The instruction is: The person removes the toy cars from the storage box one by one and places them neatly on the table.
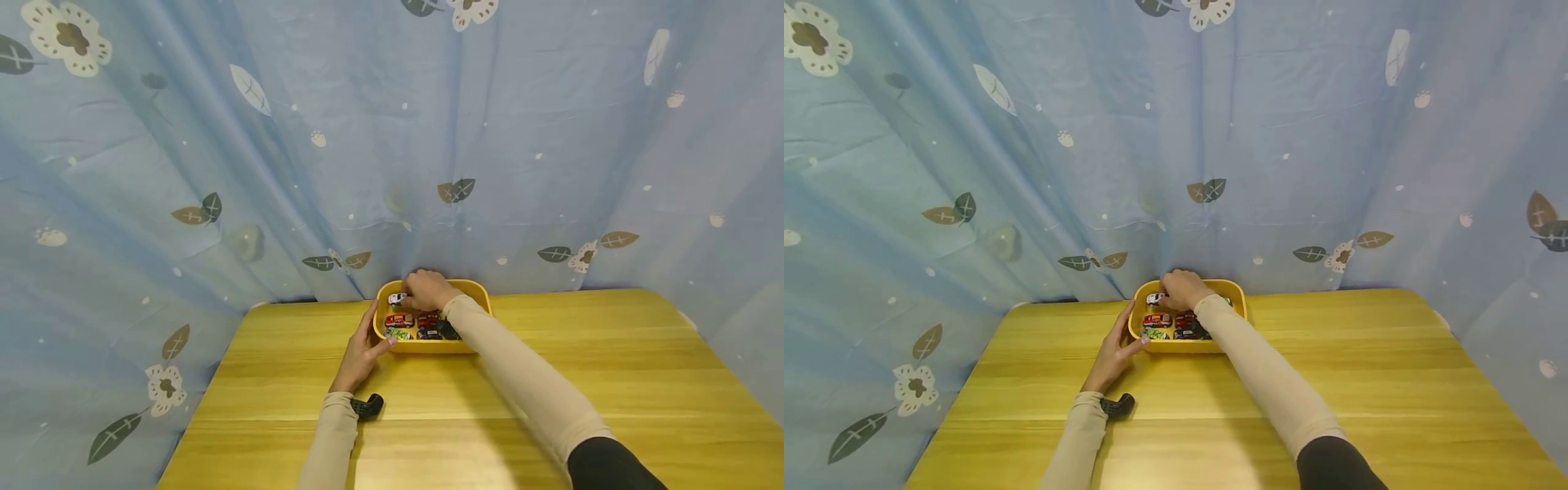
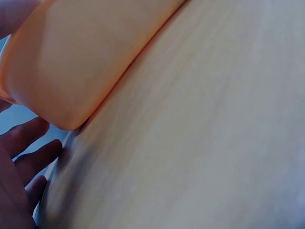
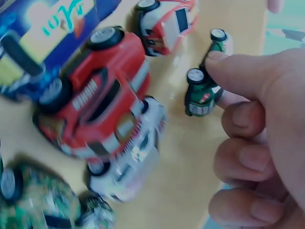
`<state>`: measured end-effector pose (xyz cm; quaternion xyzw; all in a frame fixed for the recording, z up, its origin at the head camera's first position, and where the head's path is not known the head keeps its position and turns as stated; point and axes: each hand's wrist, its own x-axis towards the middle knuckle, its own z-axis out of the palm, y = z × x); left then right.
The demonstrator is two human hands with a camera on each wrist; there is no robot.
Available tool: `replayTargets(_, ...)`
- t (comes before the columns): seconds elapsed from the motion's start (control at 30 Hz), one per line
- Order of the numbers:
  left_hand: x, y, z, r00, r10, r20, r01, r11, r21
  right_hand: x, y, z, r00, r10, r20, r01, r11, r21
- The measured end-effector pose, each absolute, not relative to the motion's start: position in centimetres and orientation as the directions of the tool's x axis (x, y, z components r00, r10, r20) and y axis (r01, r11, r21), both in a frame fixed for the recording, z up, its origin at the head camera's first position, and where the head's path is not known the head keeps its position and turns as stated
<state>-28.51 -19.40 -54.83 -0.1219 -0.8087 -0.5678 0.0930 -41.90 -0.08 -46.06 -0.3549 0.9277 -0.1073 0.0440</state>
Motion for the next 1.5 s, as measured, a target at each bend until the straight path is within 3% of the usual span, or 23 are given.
replayTargets(0.33,-28.4,-19.1,-54.9,-0.959,0.082,0.273,0.284,0.353,0.892,-40.0,3.0,-42.6,-0.744,-0.667,0.045,-0.668,0.742,-0.056)
replayTargets(0.77,-28.2,-19.2,-54.8,-0.962,0.081,0.260,0.270,0.378,0.885,-39.7,9.6,-40.1,-0.791,-0.609,0.052,-0.611,0.790,-0.049)
replayTargets(1.27,-28.6,-19.4,-54.6,-0.960,0.079,0.268,0.278,0.368,0.887,-39.7,18.6,-42.3,-0.830,-0.532,0.168,-0.539,0.842,0.002)
replayTargets(1.5,-27.2,-18.5,-52.1,-0.967,0.112,0.227,0.253,0.391,0.885,-39.3,20.8,-44.7,-0.839,-0.514,0.179,-0.524,0.852,-0.012)
